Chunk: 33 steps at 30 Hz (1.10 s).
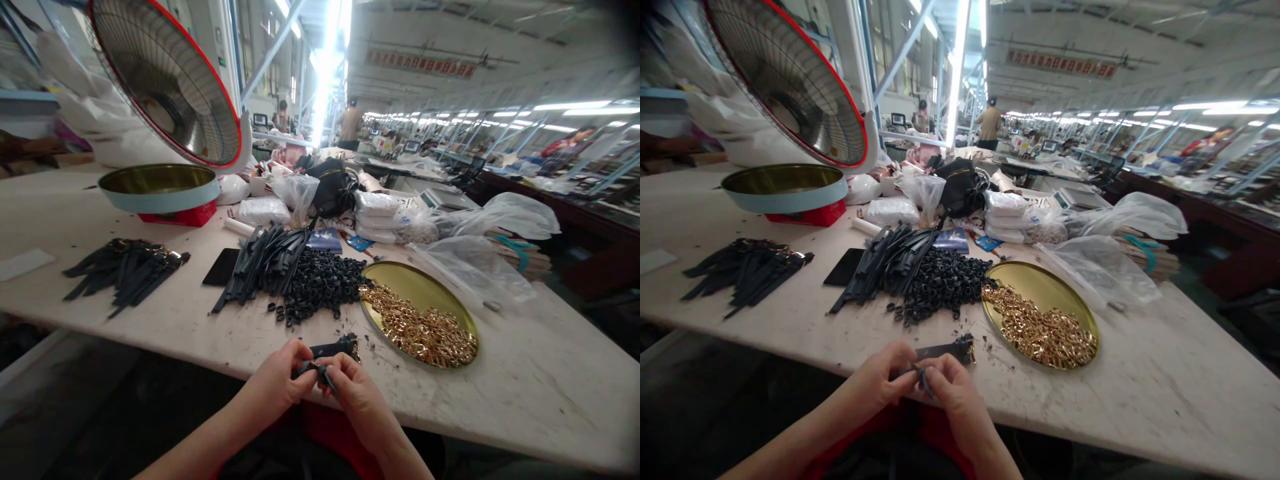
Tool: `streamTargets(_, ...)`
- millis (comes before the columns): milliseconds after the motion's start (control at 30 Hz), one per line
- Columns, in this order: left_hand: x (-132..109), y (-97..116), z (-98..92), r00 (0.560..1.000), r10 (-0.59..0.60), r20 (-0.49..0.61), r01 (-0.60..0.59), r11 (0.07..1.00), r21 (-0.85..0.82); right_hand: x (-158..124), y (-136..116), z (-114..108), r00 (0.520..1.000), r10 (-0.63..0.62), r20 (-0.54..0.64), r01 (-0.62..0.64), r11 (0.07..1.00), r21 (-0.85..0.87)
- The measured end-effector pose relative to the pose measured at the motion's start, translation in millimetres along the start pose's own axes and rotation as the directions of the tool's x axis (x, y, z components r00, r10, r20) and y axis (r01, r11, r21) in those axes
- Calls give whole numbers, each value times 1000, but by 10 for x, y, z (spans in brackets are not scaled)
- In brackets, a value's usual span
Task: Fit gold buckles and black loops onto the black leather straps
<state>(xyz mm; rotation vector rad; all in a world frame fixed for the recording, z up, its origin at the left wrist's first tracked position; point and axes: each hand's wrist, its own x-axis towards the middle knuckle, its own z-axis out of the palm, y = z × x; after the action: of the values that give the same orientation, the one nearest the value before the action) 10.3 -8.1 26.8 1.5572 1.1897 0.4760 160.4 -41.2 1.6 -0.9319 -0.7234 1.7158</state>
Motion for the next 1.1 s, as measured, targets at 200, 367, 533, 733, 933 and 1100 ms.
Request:
streamTargets(200, 103, -1, -15, 998, -47, 47, 45, 998, 41, 88, 20, -82, 983, 174, 65, -177, 983, 43)
streamTargets(367, 201, -52, -44, 998, -52, 32, 46, 983, 180, 137, 67, -146, 973, 208, 98, -220, 965, 141)
streamTargets(533, 226, -35, -64, 988, -77, 137, 89, 993, -82, 202, 65, -162, 997, 52, -49, -54, 998, -26)
streamTargets(733, 209, -45, -48, 972, -75, 222, 157, 911, -381, 271, 110, -207, 935, -252, -250, 99, 862, -497)
streamTargets(933, 187, -129, -19, 964, -62, 257, 170, 890, -423, 180, 5, -219, 991, -95, -97, 33, 861, -508)
streamTargets(1100, 78, -39, -17, 961, -50, 272, 166, 890, -424, 81, -44, -163, 996, 80, -27, -85, 959, -270)
